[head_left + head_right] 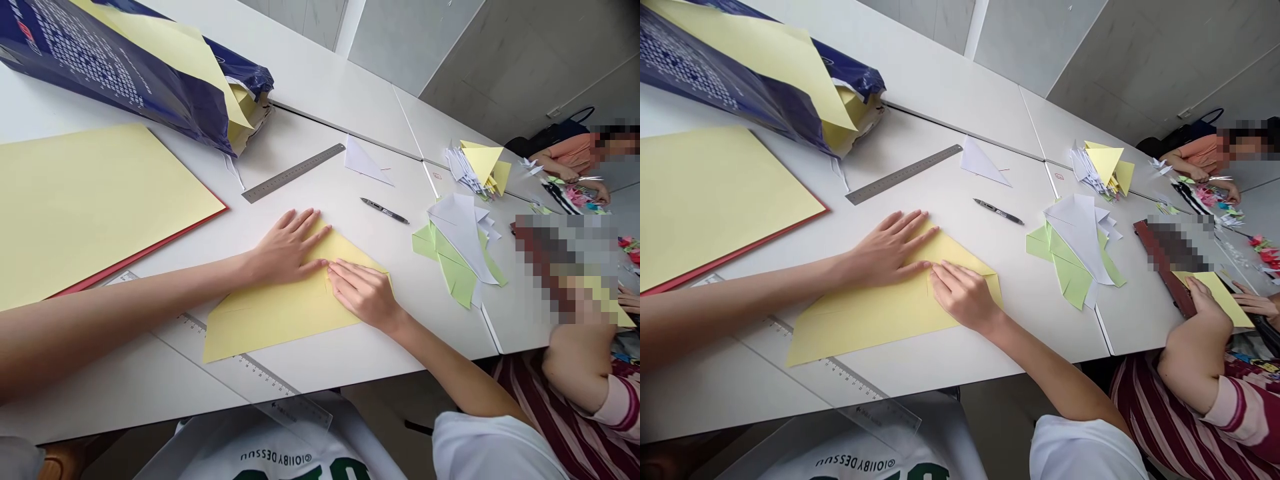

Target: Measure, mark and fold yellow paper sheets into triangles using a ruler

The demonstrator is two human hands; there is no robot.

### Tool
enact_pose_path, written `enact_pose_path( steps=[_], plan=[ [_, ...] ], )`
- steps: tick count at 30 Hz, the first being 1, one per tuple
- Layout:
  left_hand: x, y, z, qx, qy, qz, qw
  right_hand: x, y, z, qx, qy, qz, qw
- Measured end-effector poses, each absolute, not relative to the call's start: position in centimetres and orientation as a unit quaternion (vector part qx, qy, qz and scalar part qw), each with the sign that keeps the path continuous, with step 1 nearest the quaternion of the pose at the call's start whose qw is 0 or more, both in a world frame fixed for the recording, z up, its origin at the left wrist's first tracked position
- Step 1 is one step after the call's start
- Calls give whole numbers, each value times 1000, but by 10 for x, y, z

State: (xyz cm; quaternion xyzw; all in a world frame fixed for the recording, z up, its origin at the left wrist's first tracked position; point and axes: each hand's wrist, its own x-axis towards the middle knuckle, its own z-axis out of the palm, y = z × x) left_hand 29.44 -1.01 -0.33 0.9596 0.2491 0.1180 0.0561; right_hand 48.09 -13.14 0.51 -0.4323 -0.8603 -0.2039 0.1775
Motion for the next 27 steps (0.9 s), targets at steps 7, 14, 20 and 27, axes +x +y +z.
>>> enact_pose_path(
  steps=[7, 14, 20, 27],
  plan=[
    [294, -10, -1, 960, 249, 111, 57, 478, -130, 9, -405, -860, -253, 180],
    [294, -11, -1, 960, 253, 105, 51, 474, -141, 10, -432, -862, -211, 162],
    [293, -11, 1, 963, 251, 93, 42, 474, -148, 5, -456, -854, -165, 189],
    [294, -11, 2, 962, 256, 79, 47, 476, -150, 6, -515, -814, -64, 260]
  ],
)
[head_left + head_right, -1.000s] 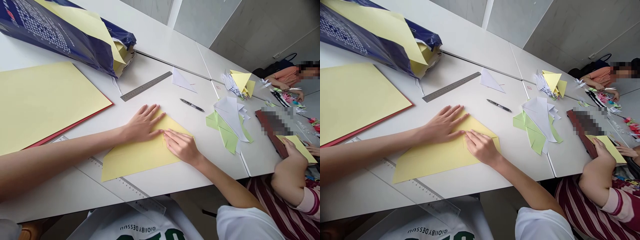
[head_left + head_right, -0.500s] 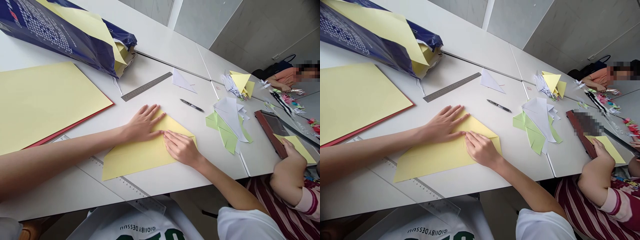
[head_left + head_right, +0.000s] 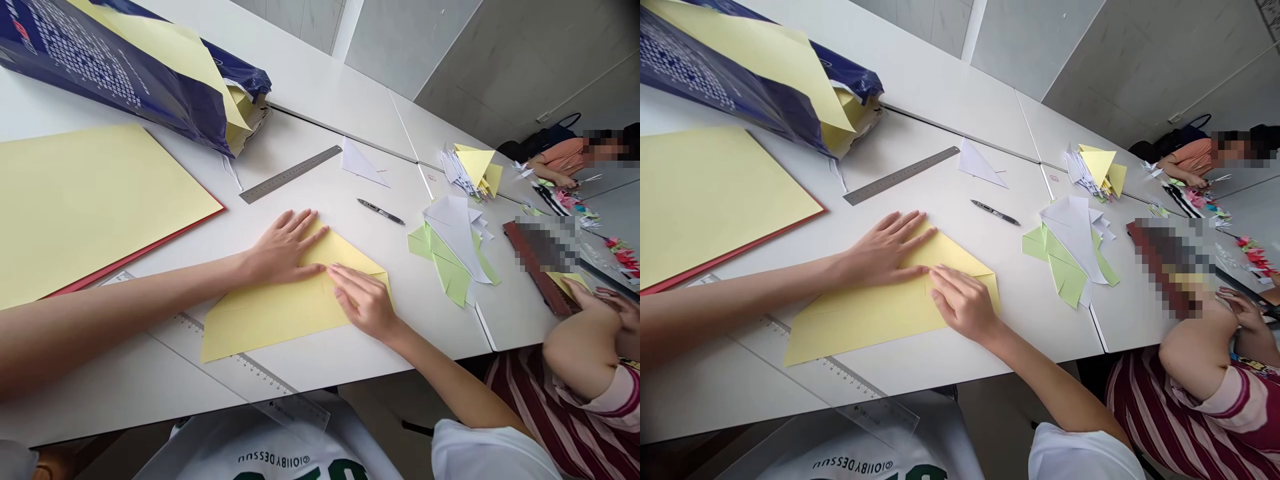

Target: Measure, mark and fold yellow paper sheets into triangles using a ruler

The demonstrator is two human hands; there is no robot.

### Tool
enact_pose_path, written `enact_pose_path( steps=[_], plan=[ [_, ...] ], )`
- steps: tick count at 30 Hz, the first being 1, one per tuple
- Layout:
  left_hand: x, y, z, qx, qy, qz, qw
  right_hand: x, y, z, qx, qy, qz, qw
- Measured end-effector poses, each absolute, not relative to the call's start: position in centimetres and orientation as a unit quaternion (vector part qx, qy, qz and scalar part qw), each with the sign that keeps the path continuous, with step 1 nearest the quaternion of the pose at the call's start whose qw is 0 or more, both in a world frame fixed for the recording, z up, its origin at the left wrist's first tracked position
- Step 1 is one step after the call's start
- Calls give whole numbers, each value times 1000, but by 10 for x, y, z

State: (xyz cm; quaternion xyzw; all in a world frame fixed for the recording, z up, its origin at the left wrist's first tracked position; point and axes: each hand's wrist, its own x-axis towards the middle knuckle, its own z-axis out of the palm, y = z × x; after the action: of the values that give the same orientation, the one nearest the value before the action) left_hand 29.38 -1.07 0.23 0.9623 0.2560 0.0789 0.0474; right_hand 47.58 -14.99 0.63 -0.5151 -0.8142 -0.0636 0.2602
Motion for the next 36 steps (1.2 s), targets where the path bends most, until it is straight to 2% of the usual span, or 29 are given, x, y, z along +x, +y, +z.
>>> enact_pose_path(
  steps=[2, 5, 11, 22, 36],
  plan=[
    [294, -11, 3, 962, 260, 72, 44, 474, -140, 9, -559, -785, -51, 260],
    [294, -11, 4, 963, 259, 68, 39, 468, -114, 14, -624, -755, -18, 200],
    [295, -10, 4, 964, 247, 87, 38, 450, -62, 20, -660, -739, 61, 123],
    [295, -6, 4, 966, 240, 87, 47, 464, -91, -1, -691, -702, 39, 168],
    [295, -5, 4, 965, 229, 113, 61, 506, -193, -12, -786, -599, -69, 135]
  ],
)
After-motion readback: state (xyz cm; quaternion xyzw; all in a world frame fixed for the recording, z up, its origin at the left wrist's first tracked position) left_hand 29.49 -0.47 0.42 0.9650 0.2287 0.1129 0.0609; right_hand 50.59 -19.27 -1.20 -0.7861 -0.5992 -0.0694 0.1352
